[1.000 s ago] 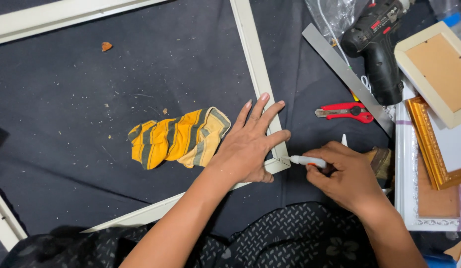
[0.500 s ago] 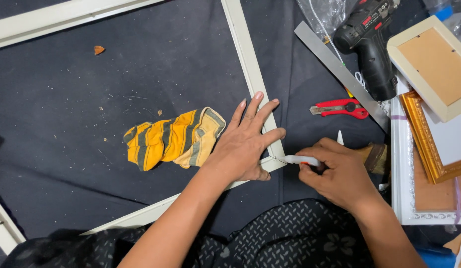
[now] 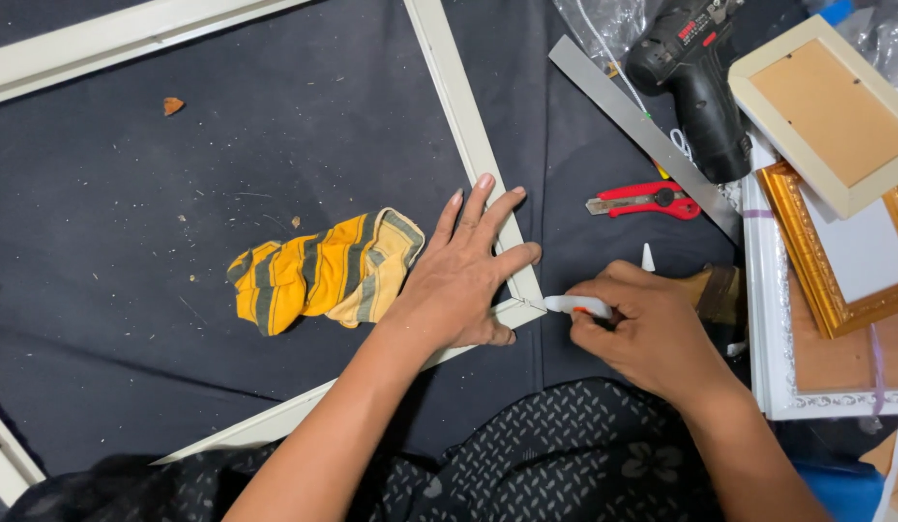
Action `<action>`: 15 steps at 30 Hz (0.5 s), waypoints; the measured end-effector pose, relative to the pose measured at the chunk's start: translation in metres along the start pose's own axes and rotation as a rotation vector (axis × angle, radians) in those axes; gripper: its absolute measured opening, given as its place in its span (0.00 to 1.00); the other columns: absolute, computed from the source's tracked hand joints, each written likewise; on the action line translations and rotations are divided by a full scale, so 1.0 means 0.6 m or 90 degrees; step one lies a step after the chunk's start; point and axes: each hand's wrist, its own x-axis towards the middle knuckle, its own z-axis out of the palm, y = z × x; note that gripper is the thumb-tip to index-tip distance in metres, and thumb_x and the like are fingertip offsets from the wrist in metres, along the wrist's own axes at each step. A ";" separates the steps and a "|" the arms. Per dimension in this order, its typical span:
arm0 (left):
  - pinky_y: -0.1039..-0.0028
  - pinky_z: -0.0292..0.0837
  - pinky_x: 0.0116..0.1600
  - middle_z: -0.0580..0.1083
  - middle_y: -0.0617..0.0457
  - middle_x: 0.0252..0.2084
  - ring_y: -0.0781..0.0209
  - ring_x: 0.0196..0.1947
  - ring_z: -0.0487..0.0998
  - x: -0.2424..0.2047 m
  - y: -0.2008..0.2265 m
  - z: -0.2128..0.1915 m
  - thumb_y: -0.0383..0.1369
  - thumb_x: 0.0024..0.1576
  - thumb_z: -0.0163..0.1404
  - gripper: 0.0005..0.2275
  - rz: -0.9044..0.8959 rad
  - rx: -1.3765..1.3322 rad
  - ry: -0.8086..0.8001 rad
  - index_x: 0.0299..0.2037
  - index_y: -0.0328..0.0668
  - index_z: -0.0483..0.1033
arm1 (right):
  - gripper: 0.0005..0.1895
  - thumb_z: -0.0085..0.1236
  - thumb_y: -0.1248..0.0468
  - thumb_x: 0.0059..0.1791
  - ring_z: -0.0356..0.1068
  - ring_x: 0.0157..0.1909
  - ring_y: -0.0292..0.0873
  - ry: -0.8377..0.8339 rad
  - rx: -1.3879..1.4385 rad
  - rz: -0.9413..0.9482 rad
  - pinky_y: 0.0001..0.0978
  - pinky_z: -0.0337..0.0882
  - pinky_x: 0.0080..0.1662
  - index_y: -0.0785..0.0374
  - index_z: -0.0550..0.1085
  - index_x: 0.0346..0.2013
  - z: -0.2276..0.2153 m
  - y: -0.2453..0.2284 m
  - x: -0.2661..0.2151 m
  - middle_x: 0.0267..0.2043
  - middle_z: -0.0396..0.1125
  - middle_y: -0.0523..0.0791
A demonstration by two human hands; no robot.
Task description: Assembling a picture frame by applying glue to the corner joints and fitting the frame pieces together.
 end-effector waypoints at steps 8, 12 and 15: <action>0.46 0.35 0.75 0.50 0.44 0.75 0.38 0.77 0.38 0.000 -0.002 0.003 0.44 0.18 0.75 0.43 0.004 0.002 0.009 0.53 0.56 0.76 | 0.11 0.64 0.68 0.38 0.59 0.20 0.35 -0.009 0.011 0.010 0.26 0.60 0.26 0.63 0.83 0.35 -0.004 -0.007 0.002 0.26 0.69 0.38; 0.45 0.36 0.75 0.50 0.44 0.75 0.38 0.77 0.38 -0.001 -0.002 0.003 0.43 0.18 0.75 0.44 0.004 -0.005 0.010 0.54 0.56 0.76 | 0.11 0.64 0.69 0.39 0.59 0.20 0.35 -0.007 0.009 0.006 0.26 0.60 0.25 0.64 0.83 0.35 -0.004 -0.008 0.002 0.26 0.69 0.39; 0.45 0.35 0.75 0.49 0.44 0.75 0.38 0.77 0.37 -0.001 -0.002 0.003 0.44 0.19 0.75 0.44 0.005 0.001 0.003 0.54 0.56 0.76 | 0.11 0.64 0.69 0.39 0.60 0.20 0.36 -0.003 -0.003 -0.014 0.26 0.62 0.27 0.64 0.82 0.36 -0.005 -0.009 0.002 0.27 0.69 0.39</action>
